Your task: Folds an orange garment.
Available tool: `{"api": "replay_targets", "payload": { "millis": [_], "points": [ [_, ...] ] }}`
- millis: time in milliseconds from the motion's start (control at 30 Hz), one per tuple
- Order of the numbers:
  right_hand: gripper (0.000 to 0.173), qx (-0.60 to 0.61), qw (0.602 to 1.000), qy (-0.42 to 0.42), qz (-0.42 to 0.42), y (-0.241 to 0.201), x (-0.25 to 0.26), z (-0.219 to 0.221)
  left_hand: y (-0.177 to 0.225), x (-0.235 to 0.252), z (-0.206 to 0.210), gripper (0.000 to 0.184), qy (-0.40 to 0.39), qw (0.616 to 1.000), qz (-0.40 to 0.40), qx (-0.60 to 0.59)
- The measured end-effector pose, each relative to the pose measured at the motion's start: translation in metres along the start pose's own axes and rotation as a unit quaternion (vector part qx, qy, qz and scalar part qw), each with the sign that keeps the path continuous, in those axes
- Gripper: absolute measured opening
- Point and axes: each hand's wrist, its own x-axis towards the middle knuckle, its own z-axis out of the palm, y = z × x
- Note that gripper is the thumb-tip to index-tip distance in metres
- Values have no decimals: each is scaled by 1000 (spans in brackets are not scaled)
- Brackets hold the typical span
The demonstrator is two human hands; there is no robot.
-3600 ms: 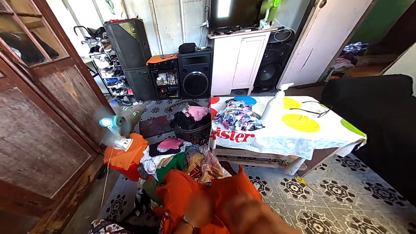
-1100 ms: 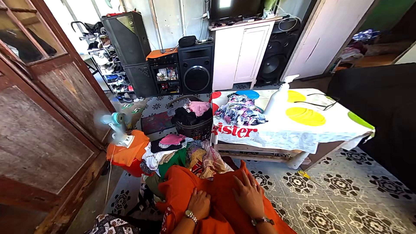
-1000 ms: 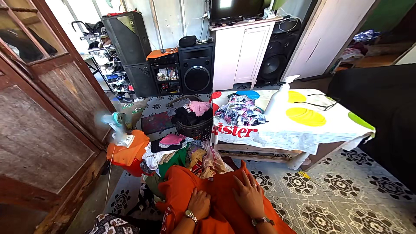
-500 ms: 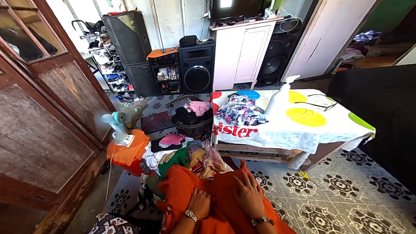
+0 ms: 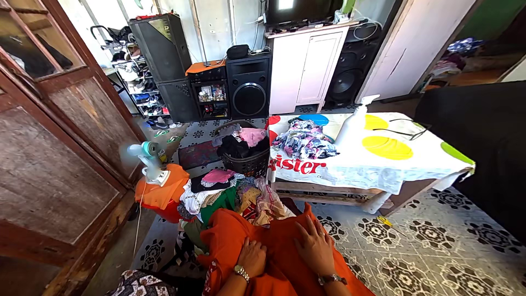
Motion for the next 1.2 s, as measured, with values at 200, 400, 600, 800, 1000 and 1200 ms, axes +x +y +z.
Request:
{"api": "replay_targets", "payload": {
  "millis": [200, 400, 600, 800, 1000, 1200],
  "points": [
    [51, -2, 1000, 7, -2, 0, -1, 0, 0, 0, 0, 38, -2, 1000, -2, 2],
    [50, -5, 1000, 16, -5, 0, -1, 1, 0, 0, 0, 38, -2, 1000, -1, 6],
    [51, 9, 1000, 8, -3, 0, -1, 1, 0, -1, 1, 39, 2, 1000, -2, 5],
    [51, 4, 1000, 18, -7, 0, -1, 1, -1, 0, 1, 39, -2, 1000, -2, 6],
    [51, 2, 1000, 18, -6, 1, -1, 1, 0, 0, 1, 39, 1, 1000, -3, 7],
    [51, -2, 1000, 14, -3, 1, -1, 1, -1, 0, 2, 39, -1, 1000, -1, 8]
  ]
}}
